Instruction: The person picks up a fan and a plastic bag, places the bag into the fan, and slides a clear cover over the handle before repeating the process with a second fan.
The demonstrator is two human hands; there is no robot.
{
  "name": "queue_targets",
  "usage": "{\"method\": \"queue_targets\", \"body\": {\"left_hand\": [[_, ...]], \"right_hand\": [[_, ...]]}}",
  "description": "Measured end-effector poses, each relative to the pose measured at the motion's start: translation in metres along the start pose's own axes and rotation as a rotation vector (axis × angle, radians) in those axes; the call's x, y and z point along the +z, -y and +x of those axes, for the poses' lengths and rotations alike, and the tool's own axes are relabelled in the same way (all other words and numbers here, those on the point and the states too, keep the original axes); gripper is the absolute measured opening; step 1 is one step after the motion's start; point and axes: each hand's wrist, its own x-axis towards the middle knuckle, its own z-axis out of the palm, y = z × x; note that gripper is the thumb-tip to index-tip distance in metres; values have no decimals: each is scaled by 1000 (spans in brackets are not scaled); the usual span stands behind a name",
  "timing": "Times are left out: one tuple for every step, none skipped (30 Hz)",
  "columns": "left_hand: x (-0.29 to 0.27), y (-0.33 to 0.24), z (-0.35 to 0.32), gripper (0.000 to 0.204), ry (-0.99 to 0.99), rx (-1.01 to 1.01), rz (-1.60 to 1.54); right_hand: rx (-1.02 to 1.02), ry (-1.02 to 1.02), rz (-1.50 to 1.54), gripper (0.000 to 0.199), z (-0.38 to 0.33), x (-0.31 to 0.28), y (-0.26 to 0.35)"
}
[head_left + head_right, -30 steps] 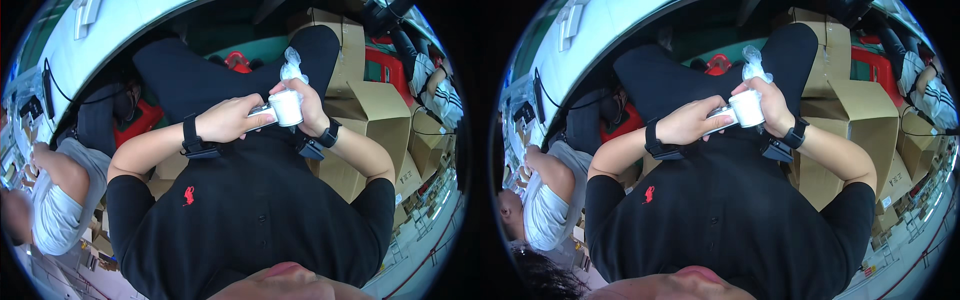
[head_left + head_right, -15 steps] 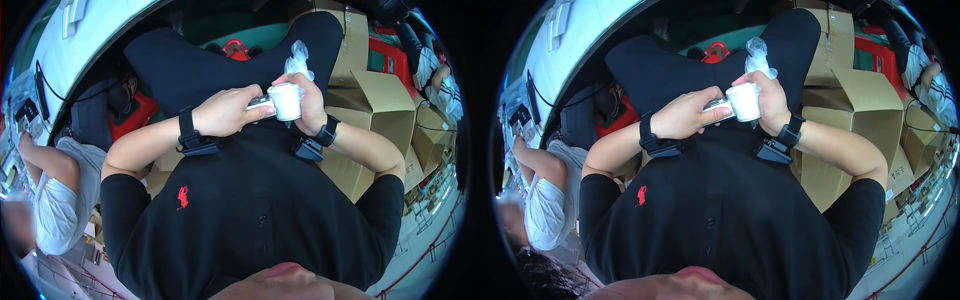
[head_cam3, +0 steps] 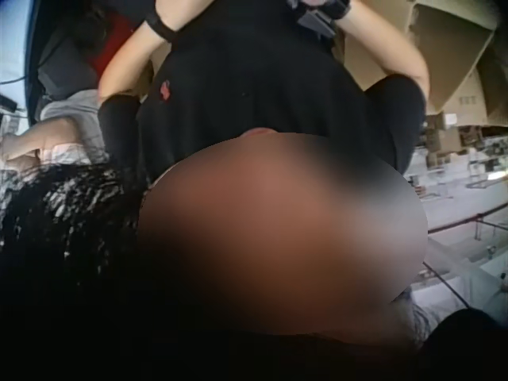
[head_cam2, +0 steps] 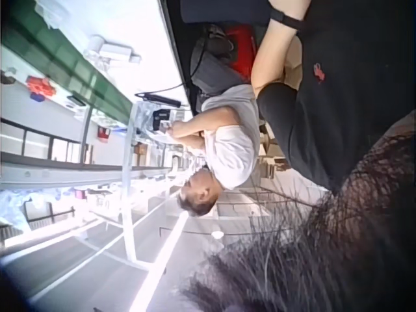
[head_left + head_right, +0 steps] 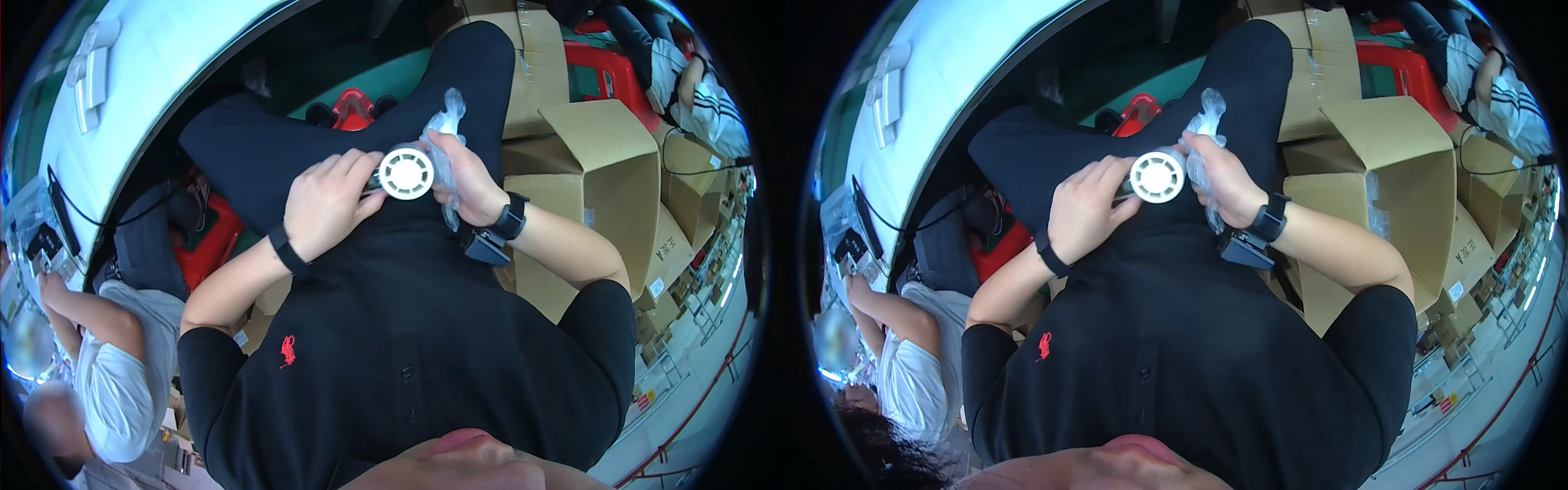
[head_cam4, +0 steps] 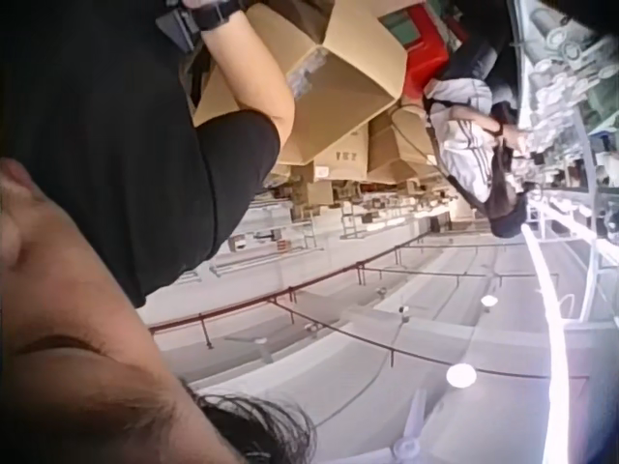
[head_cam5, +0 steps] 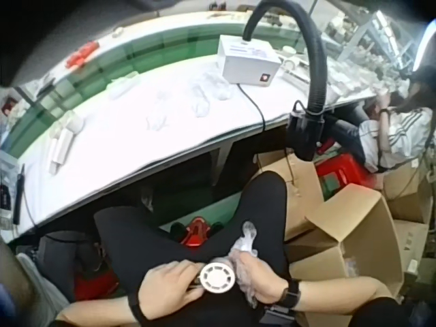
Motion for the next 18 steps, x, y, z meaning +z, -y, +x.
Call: {"method": "queue_targets", "body": {"left_hand": [[2,-1,0,41,-95,34,114],[5,-4,1,41,-92,24,117],[9,-7,2,40,-133,33,62],[13,-10,3,40,-175,42,8],[14,-8,2,40,-218,52,-46],[11,-3,2,40,-218,34,-41],[2,5,5,42,-17,-59,-233],[-7,11,7,44,180,-148,-431],[-13,13,7,46,376,-234,-630],[-14,11,3,46,369,-245,-634],[-15,8,0,46,348,-210,-483],[-16,4,-3,47,328,-175,-331],[-16,0,-6,47,312,-136,-179],[-15,-4,-8,47,313,-138,-181],[-13,-8,-8,46,269,-126,-109],[-11,-12,-8,45,224,-111,-36],[-11,-15,-9,45,178,-97,37],[-11,-16,-9,45,176,-97,36]], "right_hand": [[167,181,143,36,0,-14,-2],[337,362,286,38,1,-24,-6],[356,376,286,38,1,-19,-3],[312,318,246,38,0,-15,3],[266,261,204,39,-1,-8,10],[218,200,164,40,-1,-2,14],[232,210,163,40,-2,2,13],[146,207,65,41,-5,6,12],[57,204,-33,42,-8,11,11],[-34,201,-131,43,-9,15,12],[-27,205,-134,43,-9,19,16],[8,173,-182,42,-8,25,22],[42,137,-227,42,-9,29,26],[75,100,-272,41,-9,32,27],[77,100,-272,41,-8,33,25],[68,94,-267,40,-6,33,24],[58,87,-262,40,-4,34,22],[49,80,-257,39,-3,34,21]]}}
